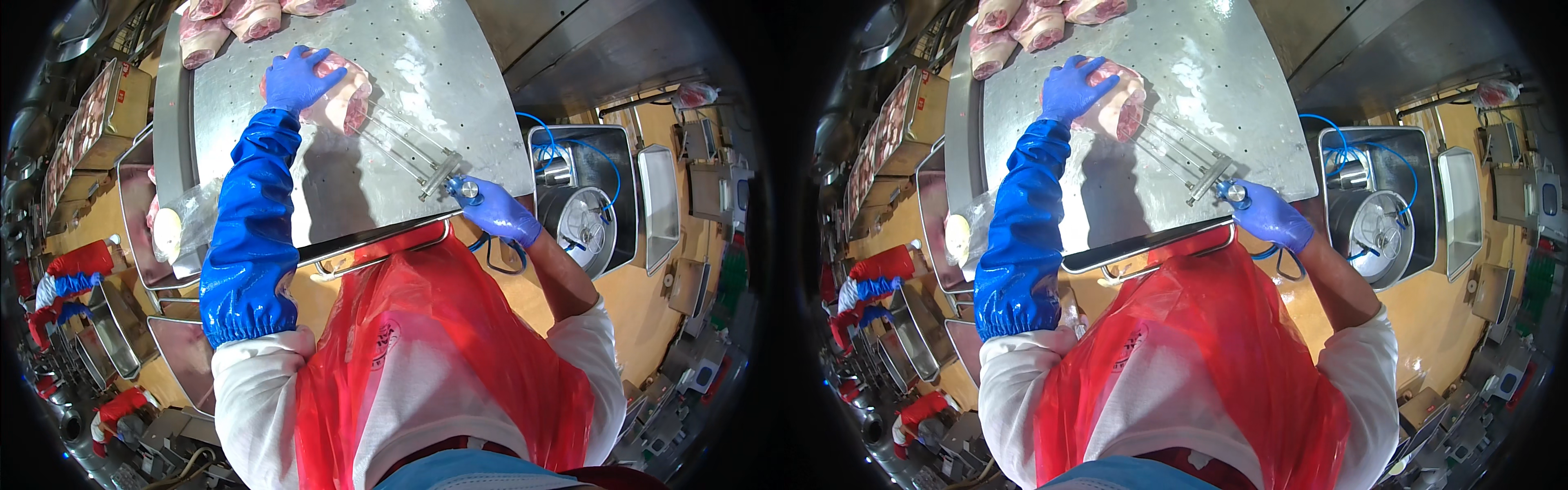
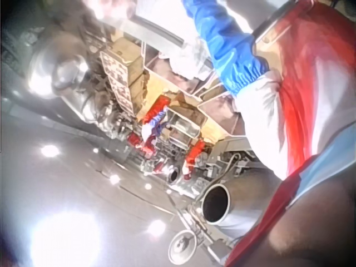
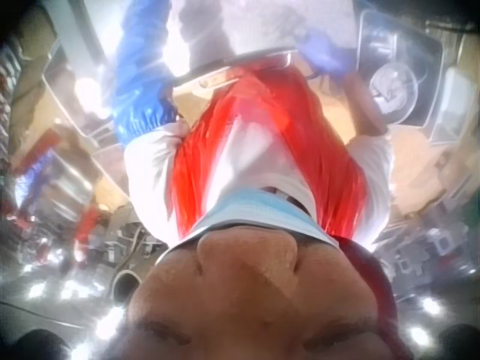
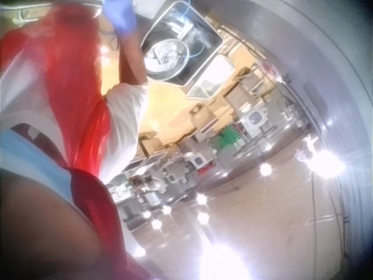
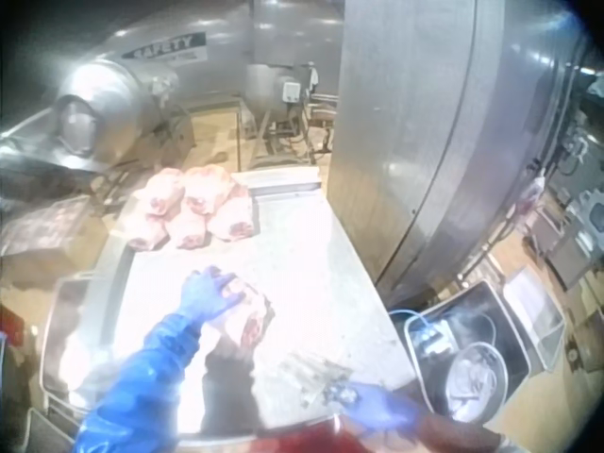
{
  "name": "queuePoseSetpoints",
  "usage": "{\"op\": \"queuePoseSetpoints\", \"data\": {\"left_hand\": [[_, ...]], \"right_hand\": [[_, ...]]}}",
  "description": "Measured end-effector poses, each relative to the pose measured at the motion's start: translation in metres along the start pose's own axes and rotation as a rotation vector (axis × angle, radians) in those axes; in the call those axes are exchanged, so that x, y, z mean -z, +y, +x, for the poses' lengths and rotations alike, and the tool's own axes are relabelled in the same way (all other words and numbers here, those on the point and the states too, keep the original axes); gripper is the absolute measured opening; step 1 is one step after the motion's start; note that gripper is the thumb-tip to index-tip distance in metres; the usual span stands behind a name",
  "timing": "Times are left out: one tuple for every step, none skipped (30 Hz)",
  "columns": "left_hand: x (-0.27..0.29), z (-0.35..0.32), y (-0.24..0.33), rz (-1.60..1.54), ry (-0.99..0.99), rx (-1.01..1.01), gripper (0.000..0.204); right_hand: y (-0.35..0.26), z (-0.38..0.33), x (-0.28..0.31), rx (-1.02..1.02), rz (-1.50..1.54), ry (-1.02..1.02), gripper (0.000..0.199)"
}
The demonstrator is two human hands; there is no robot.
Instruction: The person uses a handheld multi-pronged tenderizing tool to repeatedly pierce raw meat pieces on a stainless steel table. The person rotates each piece to cover different surfaces and places the tenderized pieces into a metal tray.
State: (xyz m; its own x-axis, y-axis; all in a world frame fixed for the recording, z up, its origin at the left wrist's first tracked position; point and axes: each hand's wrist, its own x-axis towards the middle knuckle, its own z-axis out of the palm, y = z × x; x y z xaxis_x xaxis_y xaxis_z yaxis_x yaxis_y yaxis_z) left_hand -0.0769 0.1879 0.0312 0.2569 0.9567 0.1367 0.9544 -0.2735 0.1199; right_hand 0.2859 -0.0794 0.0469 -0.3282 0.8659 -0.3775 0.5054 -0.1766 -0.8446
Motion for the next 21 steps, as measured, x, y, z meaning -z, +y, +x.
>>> {"op": "queuePoseSetpoints", "data": {"left_hand": [[-0.001, 0.000, -0.001, 0.000, 0.012, -0.001, 0.072], [0.002, 0.000, 0.002, 0.018, 0.002, -0.009, 0.072], [0.006, -0.001, 0.005, 0.037, -0.009, -0.015, 0.071], [0.009, -0.001, 0.008, 0.055, -0.019, -0.021, 0.071], [0.009, -0.002, 0.008, 0.057, -0.016, -0.018, 0.071], [0.009, -0.003, 0.008, 0.059, -0.014, -0.014, 0.071], [0.008, -0.004, 0.007, 0.060, -0.011, -0.009, 0.071], [0.010, -0.003, 0.008, 0.055, -0.015, -0.011, 0.071], [0.011, -0.002, 0.009, 0.053, -0.022, -0.009, 0.071], [0.012, -0.002, 0.009, 0.050, -0.028, -0.008, 0.071], [0.011, -0.003, 0.010, 0.050, -0.029, -0.008, 0.071], [0.011, -0.003, 0.009, 0.051, -0.030, -0.010, 0.071], [0.011, -0.003, 0.009, 0.051, -0.030, -0.011, 0.071], [0.012, -0.003, 0.009, 0.051, -0.029, -0.015, 0.071], [0.012, -0.003, 0.008, 0.050, -0.028, -0.019, 0.071], [0.012, -0.004, 0.008, 0.049, -0.027, -0.023, 0.071], [0.012, -0.003, 0.007, 0.046, -0.028, -0.021, 0.070], [0.012, -0.004, 0.007, 0.044, -0.029, -0.020, 0.069], [0.011, -0.003, 0.007, 0.042, -0.029, -0.018, 0.068], [0.007, -0.007, 0.002, 0.023, -0.020, -0.025, 0.067], [0.005, -0.007, -0.004, 0.005, -0.005, -0.032, 0.066]], "right_hand": [[-0.001, 0.001, 0.001, 0.000, -0.025, -0.032, 0.038], [-0.006, 0.002, 0.003, -0.003, -0.046, -0.057, 0.037], [-0.013, 0.002, 0.005, -0.004, -0.067, -0.083, 0.037], [-0.021, 0.002, 0.004, -0.035, -0.101, -0.062, 0.036], [-0.031, 0.004, 0.001, -0.064, -0.137, -0.048, 0.035], [-0.035, 0.005, -0.001, -0.093, -0.174, -0.034, 0.034], [-0.025, 0.004, -0.004, -0.015, -0.121, 0.001, 0.032], [-0.008, 0.002, -0.010, 0.060, -0.070, 0.042, 0.031], [-0.004, 0.001, -0.013, 0.135, -0.018, 0.078, 0.030], [-0.002, 0.002, -0.012, 0.088, -0.062, 0.076, 0.030], [-0.009, 0.003, -0.010, 0.040, -0.105, 0.074, 0.030], [-0.016, 0.004, -0.009, -0.007, -0.148, 0.072, 0.030], [-0.021, 0.005, -0.009, -0.073, -0.119, 0.047, 0.033], [-0.027, 0.006, -0.009, -0.137, -0.091, 0.022, 0.037], [-0.034, 0.008, -0.009, -0.201, -0.064, -0.002, 0.041], [-0.044, 0.010, -0.007, -0.230, -0.046, -0.022, 0.041], [-0.054, 0.014, -0.003, -0.256, -0.029, -0.039, 0.041], [-0.061, 0.019, -0.001, -0.282, -0.012, -0.057, 0.041], [-0.061, 0.025, 0.000, -0.392, -0.007, -0.063, 0.038], [-0.055, 0.032, -0.001, -0.319, -0.063, -0.075, 0.038], [-0.047, 0.045, -0.001, -0.242, -0.122, -0.084, 0.038]]}}
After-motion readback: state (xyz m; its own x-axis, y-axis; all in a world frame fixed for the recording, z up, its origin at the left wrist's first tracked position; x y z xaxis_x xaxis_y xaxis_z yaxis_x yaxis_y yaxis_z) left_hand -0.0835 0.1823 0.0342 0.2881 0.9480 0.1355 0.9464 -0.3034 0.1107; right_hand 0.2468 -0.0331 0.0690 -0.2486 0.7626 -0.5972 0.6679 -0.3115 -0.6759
